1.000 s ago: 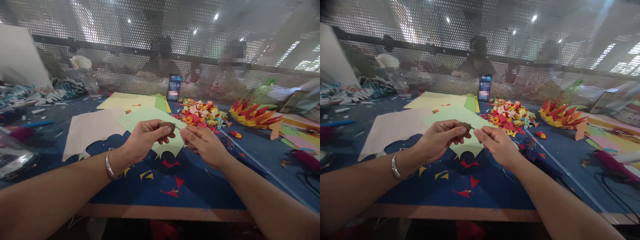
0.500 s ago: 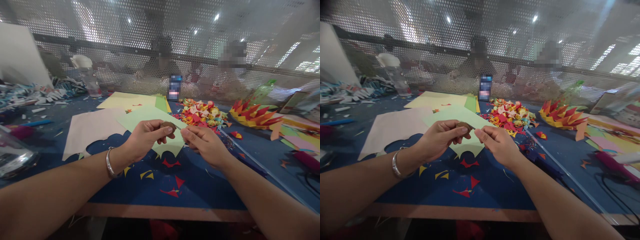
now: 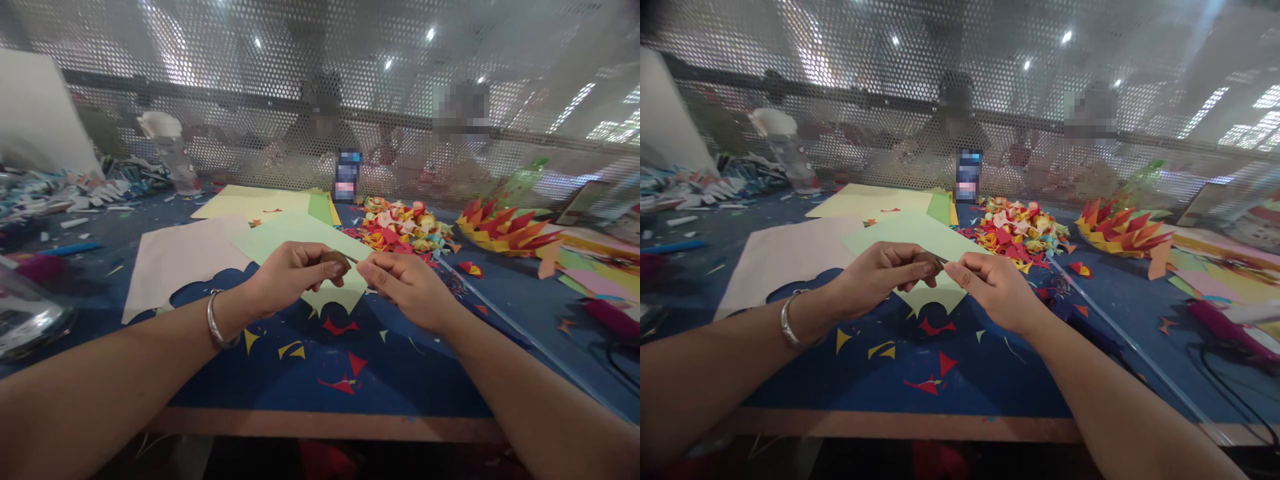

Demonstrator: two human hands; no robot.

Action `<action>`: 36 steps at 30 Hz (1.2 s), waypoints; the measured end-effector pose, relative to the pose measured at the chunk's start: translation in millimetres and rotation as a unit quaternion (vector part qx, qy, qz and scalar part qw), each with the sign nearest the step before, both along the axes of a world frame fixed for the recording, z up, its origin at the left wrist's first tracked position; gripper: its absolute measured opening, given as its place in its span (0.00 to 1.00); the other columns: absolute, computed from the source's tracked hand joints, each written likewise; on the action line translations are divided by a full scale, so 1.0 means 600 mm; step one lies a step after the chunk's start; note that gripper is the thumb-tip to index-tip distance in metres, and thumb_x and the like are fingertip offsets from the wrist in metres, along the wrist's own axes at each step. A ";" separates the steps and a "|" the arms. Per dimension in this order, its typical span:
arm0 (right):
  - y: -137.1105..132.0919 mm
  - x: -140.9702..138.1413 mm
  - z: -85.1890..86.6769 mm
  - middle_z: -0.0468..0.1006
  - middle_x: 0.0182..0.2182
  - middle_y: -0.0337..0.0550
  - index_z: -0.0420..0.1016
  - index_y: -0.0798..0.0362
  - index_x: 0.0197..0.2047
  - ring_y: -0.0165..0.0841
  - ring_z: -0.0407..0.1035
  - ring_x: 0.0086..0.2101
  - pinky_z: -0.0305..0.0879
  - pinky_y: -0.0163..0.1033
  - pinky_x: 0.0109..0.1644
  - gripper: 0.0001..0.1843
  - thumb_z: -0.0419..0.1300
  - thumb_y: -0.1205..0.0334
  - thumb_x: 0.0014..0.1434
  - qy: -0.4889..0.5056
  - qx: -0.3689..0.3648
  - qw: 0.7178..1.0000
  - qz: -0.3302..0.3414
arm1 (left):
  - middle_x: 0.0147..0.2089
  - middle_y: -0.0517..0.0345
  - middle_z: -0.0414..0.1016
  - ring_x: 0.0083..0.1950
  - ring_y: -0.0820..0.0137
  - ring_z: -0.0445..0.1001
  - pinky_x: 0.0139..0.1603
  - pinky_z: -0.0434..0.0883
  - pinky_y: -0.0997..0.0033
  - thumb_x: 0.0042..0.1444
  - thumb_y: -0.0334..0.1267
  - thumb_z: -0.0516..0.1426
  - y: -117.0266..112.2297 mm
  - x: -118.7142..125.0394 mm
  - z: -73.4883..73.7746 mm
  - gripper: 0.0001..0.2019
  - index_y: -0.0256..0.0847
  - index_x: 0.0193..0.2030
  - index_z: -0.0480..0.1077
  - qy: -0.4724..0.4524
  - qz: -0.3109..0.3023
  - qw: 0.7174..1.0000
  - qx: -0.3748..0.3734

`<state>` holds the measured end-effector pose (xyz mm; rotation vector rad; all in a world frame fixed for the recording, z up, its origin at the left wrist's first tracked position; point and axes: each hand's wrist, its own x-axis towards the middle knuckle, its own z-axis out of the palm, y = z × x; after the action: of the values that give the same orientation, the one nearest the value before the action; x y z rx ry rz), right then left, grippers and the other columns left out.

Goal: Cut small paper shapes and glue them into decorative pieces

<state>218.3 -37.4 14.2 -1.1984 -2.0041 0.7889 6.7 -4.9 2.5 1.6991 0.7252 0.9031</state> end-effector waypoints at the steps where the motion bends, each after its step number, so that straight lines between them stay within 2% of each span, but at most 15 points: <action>1: 0.000 0.000 0.000 0.56 0.19 0.32 0.63 0.53 0.25 0.25 0.51 0.21 0.46 0.35 0.25 0.24 0.53 0.45 0.65 -0.005 0.005 1.000 0.001 | 0.32 0.55 0.79 0.26 0.76 0.62 0.27 0.60 0.75 0.57 0.44 0.60 0.000 0.000 0.001 0.10 0.40 0.35 0.78 0.003 -0.001 1.000 0.000; 9: -0.002 0.000 0.002 0.55 0.20 0.32 0.64 0.53 0.27 0.26 0.50 0.22 0.46 0.35 0.24 0.23 0.52 0.43 0.65 -0.049 0.029 0.998 -0.008 | 0.29 0.57 0.78 0.24 0.76 0.62 0.24 0.59 0.76 0.56 0.41 0.60 0.000 -0.002 0.011 0.08 0.41 0.33 0.79 0.032 0.005 0.999 0.002; 13: -0.002 0.001 0.003 0.58 0.21 0.33 0.67 0.53 0.29 0.26 0.51 0.22 0.46 0.35 0.24 0.23 0.51 0.42 0.65 -0.047 0.026 0.998 -0.013 | 0.30 0.58 0.78 0.25 0.75 0.63 0.25 0.59 0.75 0.58 0.41 0.59 0.001 -0.004 0.012 0.08 0.42 0.34 0.79 0.039 -0.007 0.999 0.014; 17: -0.002 0.001 0.002 0.55 0.20 0.33 0.66 0.53 0.27 0.26 0.50 0.22 0.46 0.35 0.24 0.24 0.51 0.42 0.66 -0.070 0.035 0.997 -0.012 | 0.28 0.59 0.76 0.26 0.75 0.64 0.25 0.58 0.75 0.58 0.41 0.59 0.002 -0.005 0.012 0.09 0.41 0.32 0.78 0.058 -0.023 0.998 0.020; 26: -0.002 0.001 0.003 0.56 0.21 0.32 0.66 0.54 0.28 0.26 0.52 0.24 0.49 0.34 0.26 0.23 0.52 0.44 0.66 -0.084 0.038 0.996 0.000 | 0.24 0.63 0.69 0.24 0.77 0.56 0.25 0.54 0.74 0.58 0.44 0.59 0.004 -0.010 0.013 0.12 0.37 0.31 0.77 0.091 -0.045 0.995 0.014; 32: -0.001 0.000 0.002 0.56 0.21 0.32 0.65 0.54 0.27 0.25 0.52 0.24 0.49 0.33 0.26 0.23 0.51 0.45 0.67 -0.080 0.034 0.996 0.005 | 0.30 0.57 0.75 0.31 0.74 0.65 0.32 0.61 0.73 0.58 0.43 0.59 0.008 -0.013 0.015 0.11 0.37 0.32 0.77 0.086 -0.074 0.994 0.007; 36: -0.001 0.000 0.001 0.56 0.21 0.32 0.65 0.54 0.27 0.25 0.52 0.23 0.49 0.34 0.26 0.24 0.51 0.44 0.66 -0.072 0.030 0.997 0.002 | 0.30 0.58 0.75 0.33 0.73 0.67 0.37 0.63 0.72 0.58 0.41 0.59 0.011 -0.013 0.015 0.10 0.37 0.31 0.76 0.079 -0.084 0.993 0.004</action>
<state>218.4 -37.8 15.1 -1.2490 -2.1319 0.6557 -1.0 1.6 11.7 1.8235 0.6730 0.6608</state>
